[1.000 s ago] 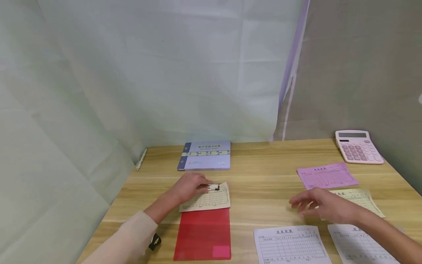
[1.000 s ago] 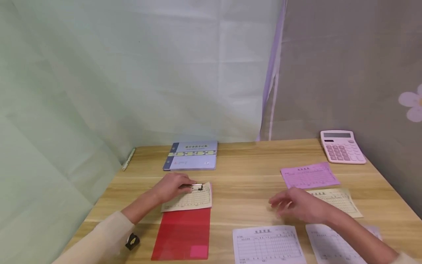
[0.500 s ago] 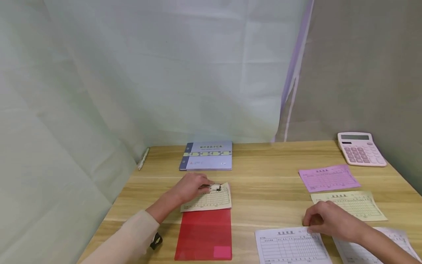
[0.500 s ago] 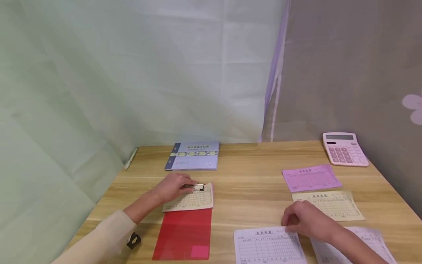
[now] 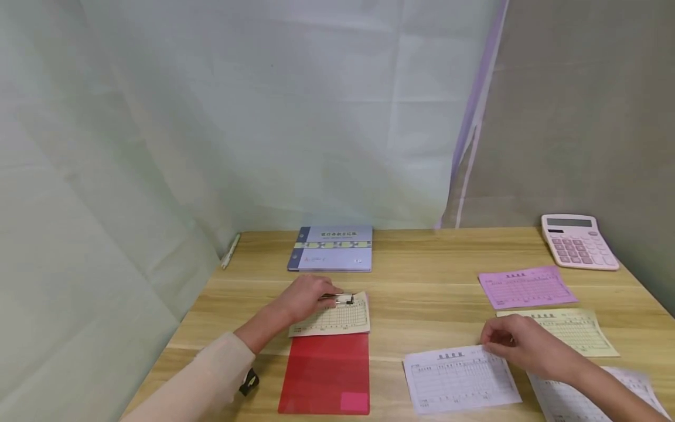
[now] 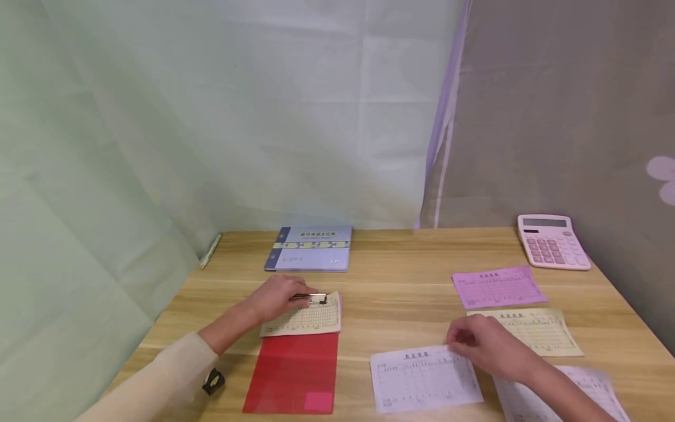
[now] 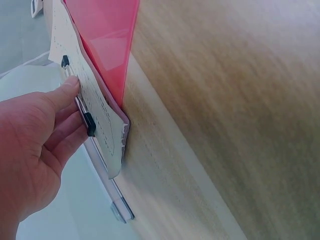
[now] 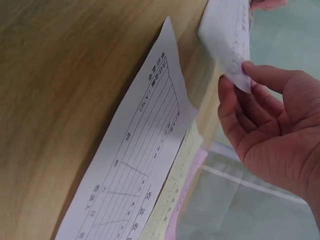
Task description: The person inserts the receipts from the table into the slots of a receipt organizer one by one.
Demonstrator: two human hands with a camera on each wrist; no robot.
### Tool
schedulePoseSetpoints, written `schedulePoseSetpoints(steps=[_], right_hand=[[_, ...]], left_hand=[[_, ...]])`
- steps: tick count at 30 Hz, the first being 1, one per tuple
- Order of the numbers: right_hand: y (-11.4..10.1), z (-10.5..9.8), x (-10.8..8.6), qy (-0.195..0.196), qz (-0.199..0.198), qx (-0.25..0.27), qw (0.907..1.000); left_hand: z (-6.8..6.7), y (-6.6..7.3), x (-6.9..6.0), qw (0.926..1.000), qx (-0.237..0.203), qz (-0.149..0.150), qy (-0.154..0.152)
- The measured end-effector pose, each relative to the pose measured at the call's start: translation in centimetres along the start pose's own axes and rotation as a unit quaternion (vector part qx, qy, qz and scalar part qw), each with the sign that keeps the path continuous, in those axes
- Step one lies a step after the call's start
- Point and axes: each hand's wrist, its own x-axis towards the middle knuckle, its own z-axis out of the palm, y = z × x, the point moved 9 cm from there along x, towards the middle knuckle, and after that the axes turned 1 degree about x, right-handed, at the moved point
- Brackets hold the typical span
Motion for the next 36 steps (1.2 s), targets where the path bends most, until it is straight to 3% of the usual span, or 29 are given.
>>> schedulePoseSetpoints(steps=[4, 11, 16, 19, 28, 36], right_hand=[[0.2, -0.2, 0.3, 0.021, 0.021, 0.018, 0.9994], [1.7, 0.0, 0.4, 0.007, 0.081, 0.133, 0.9878], [2.7, -0.4, 0.4, 0.033, 0.148, 0.133, 0.9793], [2.8, -0.9, 0.3, 0.057, 0.169, 0.124, 0.9761], [1.4, -2.4, 1.9, 0.056, 0.128, 0.176, 0.9744], [-1.2, -1.9, 5.8, 0.054, 0.114, 0.228, 0.9654]], left_hand=[[0.1, -0.1, 0.1, 1.0000, 0.002, -0.002, -0.001], [0.1, -0.1, 0.1, 1.0000, 0.006, -0.005, 0.000], [0.0, 0.0, 0.1, 0.9999, 0.011, -0.004, 0.000], [0.0, 0.0, 0.1, 0.9999, 0.013, -0.001, 0.002], [0.0, 0.0, 0.1, 0.9999, 0.017, 0.001, 0.001], [0.0, 0.1, 0.1, 0.9998, 0.018, -0.006, -0.003]])
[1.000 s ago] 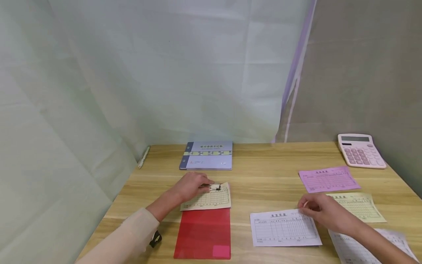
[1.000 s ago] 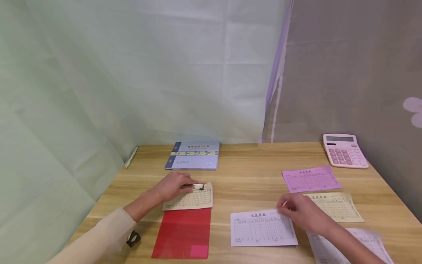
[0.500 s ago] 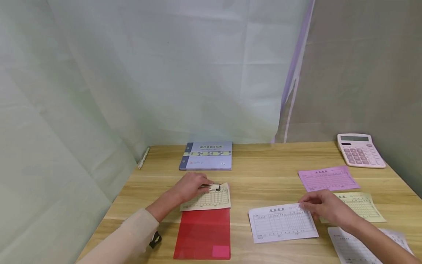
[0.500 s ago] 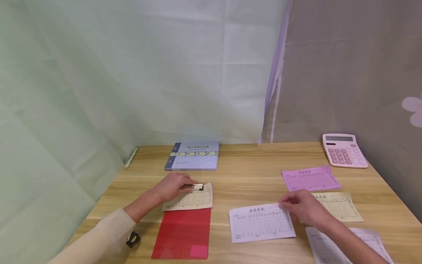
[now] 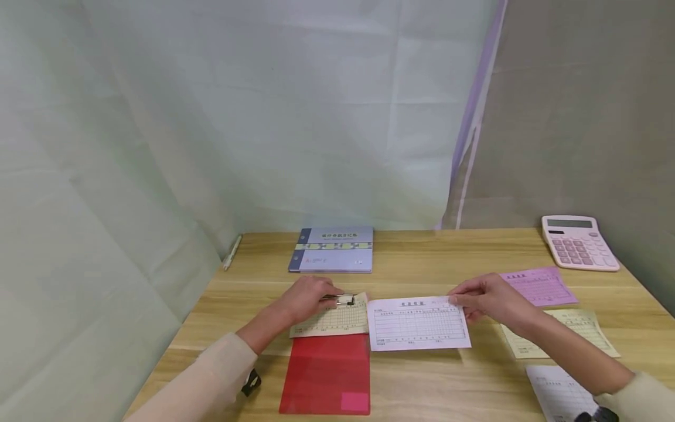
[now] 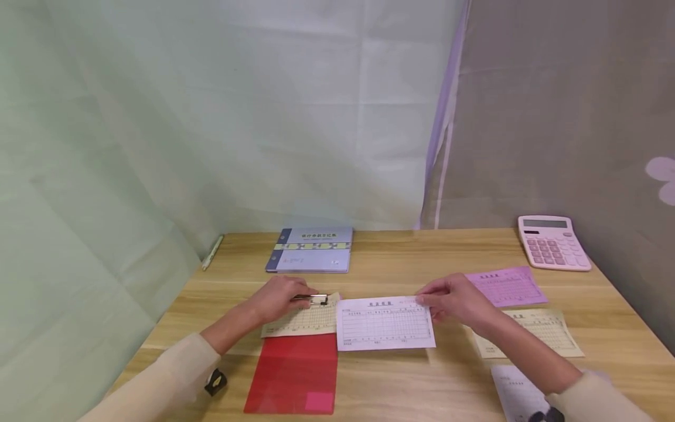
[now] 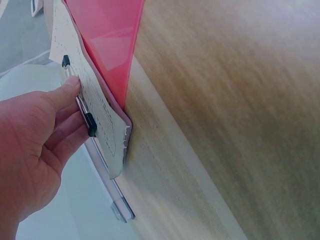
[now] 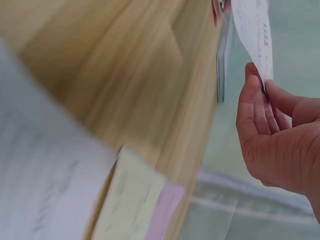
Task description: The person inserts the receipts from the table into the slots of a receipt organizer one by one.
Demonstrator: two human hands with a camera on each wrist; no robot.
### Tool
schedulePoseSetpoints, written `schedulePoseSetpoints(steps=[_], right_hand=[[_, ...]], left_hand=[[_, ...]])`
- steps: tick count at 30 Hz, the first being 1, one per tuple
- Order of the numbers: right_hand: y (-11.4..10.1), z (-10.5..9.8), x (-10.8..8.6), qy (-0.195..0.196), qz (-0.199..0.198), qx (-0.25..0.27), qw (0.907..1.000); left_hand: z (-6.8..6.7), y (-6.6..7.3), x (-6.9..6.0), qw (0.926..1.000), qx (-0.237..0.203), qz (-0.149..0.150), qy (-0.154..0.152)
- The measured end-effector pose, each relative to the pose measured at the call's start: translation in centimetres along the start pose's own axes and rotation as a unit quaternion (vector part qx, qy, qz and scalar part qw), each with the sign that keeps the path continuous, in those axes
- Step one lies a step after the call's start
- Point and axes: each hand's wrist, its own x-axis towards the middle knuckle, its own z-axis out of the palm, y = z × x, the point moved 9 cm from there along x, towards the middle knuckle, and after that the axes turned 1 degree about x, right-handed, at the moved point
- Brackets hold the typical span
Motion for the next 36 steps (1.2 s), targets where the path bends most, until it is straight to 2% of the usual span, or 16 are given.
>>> schedulePoseSetpoints(steps=[7, 15, 19, 26, 31, 36], right_hand=[[-1.5, 4.9, 3.6, -0.017, -0.019, 0.010, 0.9996], [-2.5, 10.6, 7.2, -0.023, -0.020, -0.010, 0.9995], [-2.9, 12.9, 8.6, -0.037, -0.014, 0.002, 0.9992], [-2.8, 14.4, 10.4, -0.008, 0.015, 0.004, 0.9998], [-2.4, 14.9, 10.8, 0.004, 0.015, -0.017, 0.9997], [-2.6, 15.3, 10.8, 0.004, 0.002, -0.042, 0.9991]], left_hand=[[0.1, 0.0, 0.0, 1.0000, -0.006, -0.007, -0.004], [0.1, -0.1, 0.1, 0.9998, -0.007, -0.016, -0.012], [0.0, 0.0, 0.1, 0.9998, -0.006, -0.016, -0.013], [-0.1, 0.1, 0.3, 0.9997, -0.004, -0.016, -0.017], [-0.1, 0.1, 0.3, 0.9997, 0.004, -0.015, -0.016], [0.0, 1.0, 0.0, 0.9975, 0.068, 0.011, -0.017]])
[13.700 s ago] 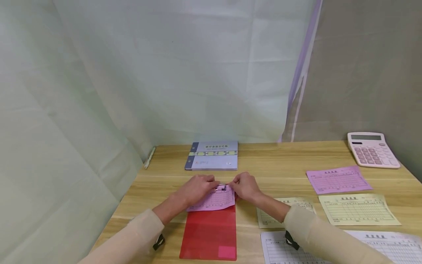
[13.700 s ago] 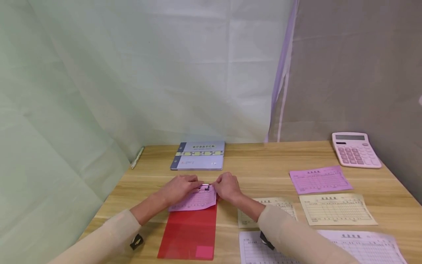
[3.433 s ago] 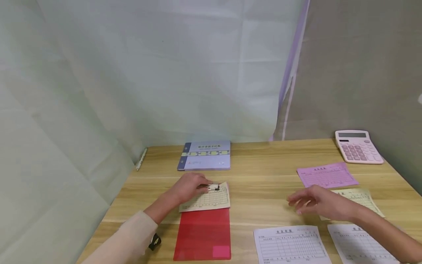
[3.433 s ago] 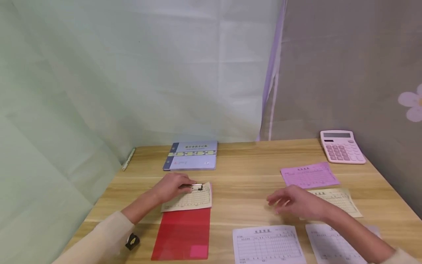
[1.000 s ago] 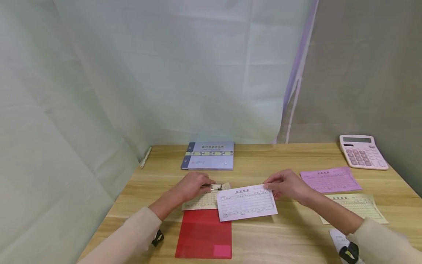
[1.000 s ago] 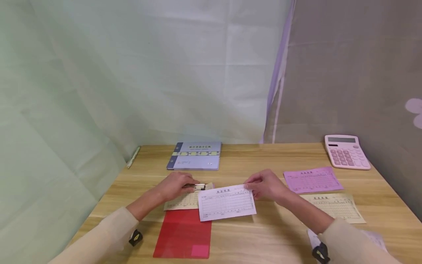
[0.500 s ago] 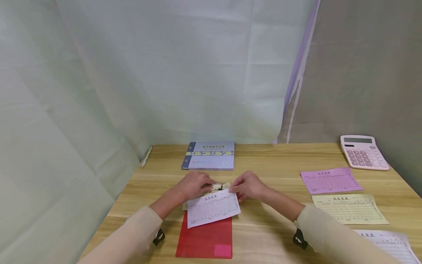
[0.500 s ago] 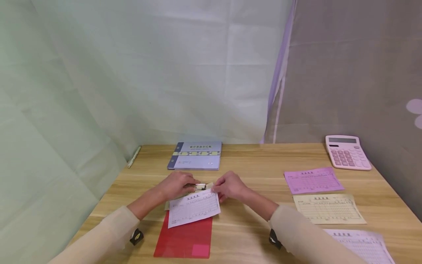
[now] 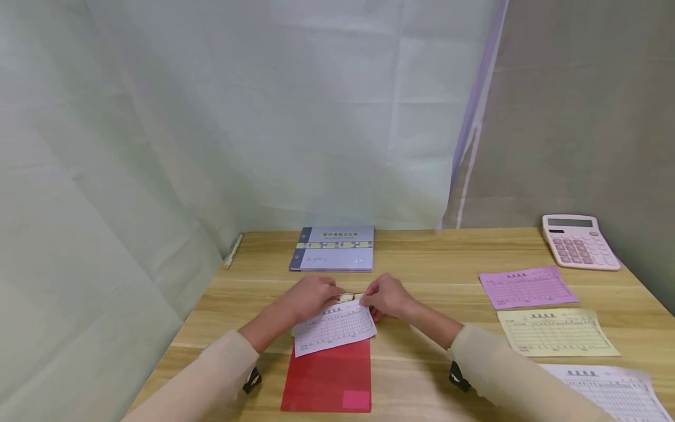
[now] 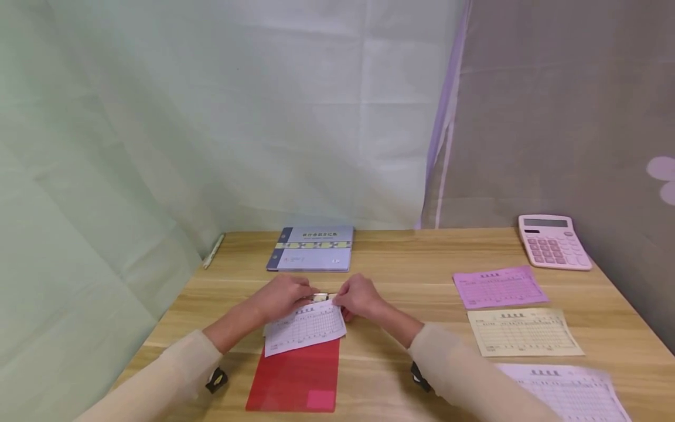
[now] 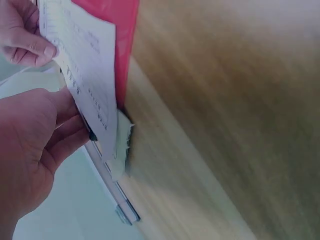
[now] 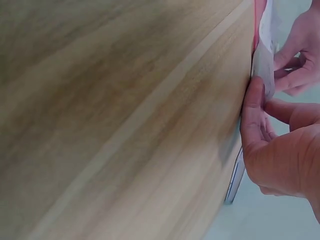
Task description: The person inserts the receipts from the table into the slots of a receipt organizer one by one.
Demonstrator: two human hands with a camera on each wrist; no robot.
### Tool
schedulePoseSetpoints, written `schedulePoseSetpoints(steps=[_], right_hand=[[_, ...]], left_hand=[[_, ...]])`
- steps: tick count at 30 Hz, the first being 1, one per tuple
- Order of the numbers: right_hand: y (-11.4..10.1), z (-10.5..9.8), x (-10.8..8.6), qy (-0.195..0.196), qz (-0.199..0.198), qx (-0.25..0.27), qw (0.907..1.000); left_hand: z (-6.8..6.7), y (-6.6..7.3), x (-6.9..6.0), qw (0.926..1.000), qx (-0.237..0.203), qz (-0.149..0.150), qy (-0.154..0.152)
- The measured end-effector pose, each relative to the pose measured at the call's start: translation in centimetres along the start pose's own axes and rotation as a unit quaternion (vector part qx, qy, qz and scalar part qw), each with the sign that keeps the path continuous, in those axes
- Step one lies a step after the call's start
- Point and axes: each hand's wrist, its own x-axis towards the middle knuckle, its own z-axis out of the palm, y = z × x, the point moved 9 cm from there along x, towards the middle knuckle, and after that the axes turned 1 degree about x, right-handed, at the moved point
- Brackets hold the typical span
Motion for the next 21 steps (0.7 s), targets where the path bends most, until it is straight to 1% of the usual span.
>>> schedulePoseSetpoints(steps=[3, 6, 12, 18, 21], right_hand=[[-0.31, 0.12, -0.01, -0.001, -0.015, -0.015, 0.9998], [-0.48, 0.15, 0.04, -0.001, -0.025, -0.032, 0.9992], [-0.66, 0.16, 0.04, -0.004, -0.031, -0.055, 0.9980], [-0.77, 0.08, 0.12, -0.007, -0.038, -0.060, 0.9975], [-0.72, 0.08, 0.18, -0.011, -0.043, -0.057, 0.9974]], left_hand=[[0.30, 0.49, -0.09, 0.9989, 0.045, 0.009, -0.011], [0.47, 0.69, -0.14, 0.9978, 0.063, 0.008, -0.017], [0.42, 0.62, -0.19, 0.9985, 0.053, 0.006, -0.014], [0.41, 0.34, -0.20, 0.9993, 0.035, -0.003, -0.014], [0.44, 0.34, -0.19, 0.9993, 0.033, -0.005, -0.014]])
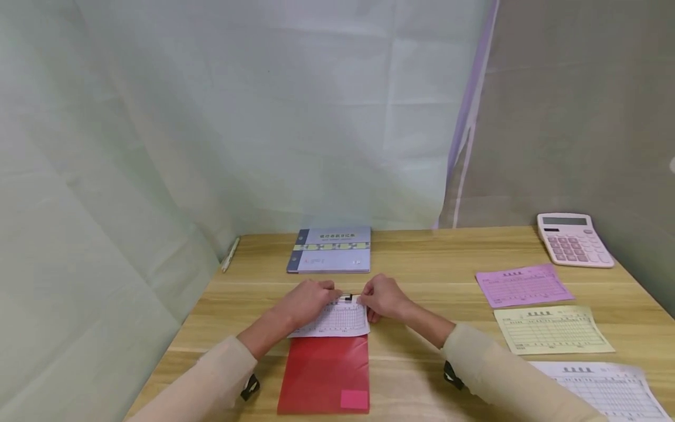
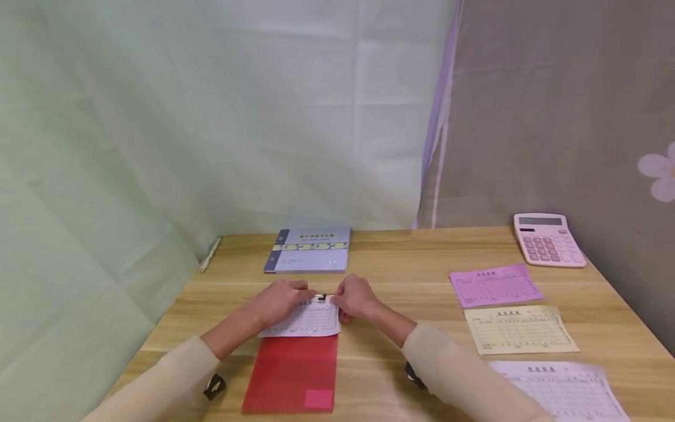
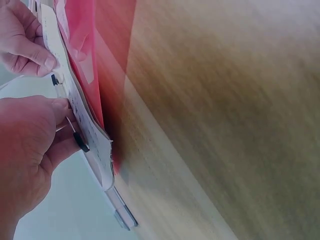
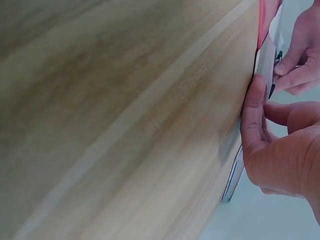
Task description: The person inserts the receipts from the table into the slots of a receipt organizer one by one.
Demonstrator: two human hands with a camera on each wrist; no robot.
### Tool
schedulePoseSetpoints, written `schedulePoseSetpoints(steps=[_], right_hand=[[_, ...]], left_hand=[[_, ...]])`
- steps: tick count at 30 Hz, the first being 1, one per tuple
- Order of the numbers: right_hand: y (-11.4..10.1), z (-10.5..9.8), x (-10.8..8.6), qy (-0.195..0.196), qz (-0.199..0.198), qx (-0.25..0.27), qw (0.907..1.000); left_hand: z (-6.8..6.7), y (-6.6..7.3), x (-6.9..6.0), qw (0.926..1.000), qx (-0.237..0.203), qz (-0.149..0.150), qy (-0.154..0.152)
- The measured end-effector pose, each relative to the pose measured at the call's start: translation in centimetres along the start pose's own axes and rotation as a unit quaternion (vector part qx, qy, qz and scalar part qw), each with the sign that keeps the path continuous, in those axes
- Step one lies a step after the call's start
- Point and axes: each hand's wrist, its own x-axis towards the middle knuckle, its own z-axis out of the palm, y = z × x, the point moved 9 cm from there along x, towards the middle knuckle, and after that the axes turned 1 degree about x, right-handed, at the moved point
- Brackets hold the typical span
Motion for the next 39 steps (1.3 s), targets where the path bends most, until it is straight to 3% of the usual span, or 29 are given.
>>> schedulePoseSetpoints(steps=[11, 19, 28, 39], right_hand=[[1.0, 0.1, 0.6, -0.010, 0.036, 0.030, 0.9988], [1.3, 0.3, 0.6, -0.016, 0.046, 0.051, 0.9975], [1.3, 0.3, 0.6, -0.015, 0.053, 0.052, 0.9971], [1.3, 0.3, 0.7, -0.017, 0.056, 0.054, 0.9968]], left_hand=[[0.2, 0.4, -0.1, 0.9995, 0.028, 0.016, 0.005], [0.1, 0.7, 0.0, 0.9998, 0.012, 0.002, 0.014], [0.3, 0.9, -0.2, 0.9990, 0.042, 0.011, 0.007], [0.2, 0.9, -0.2, 0.9989, 0.047, -0.005, -0.001]])
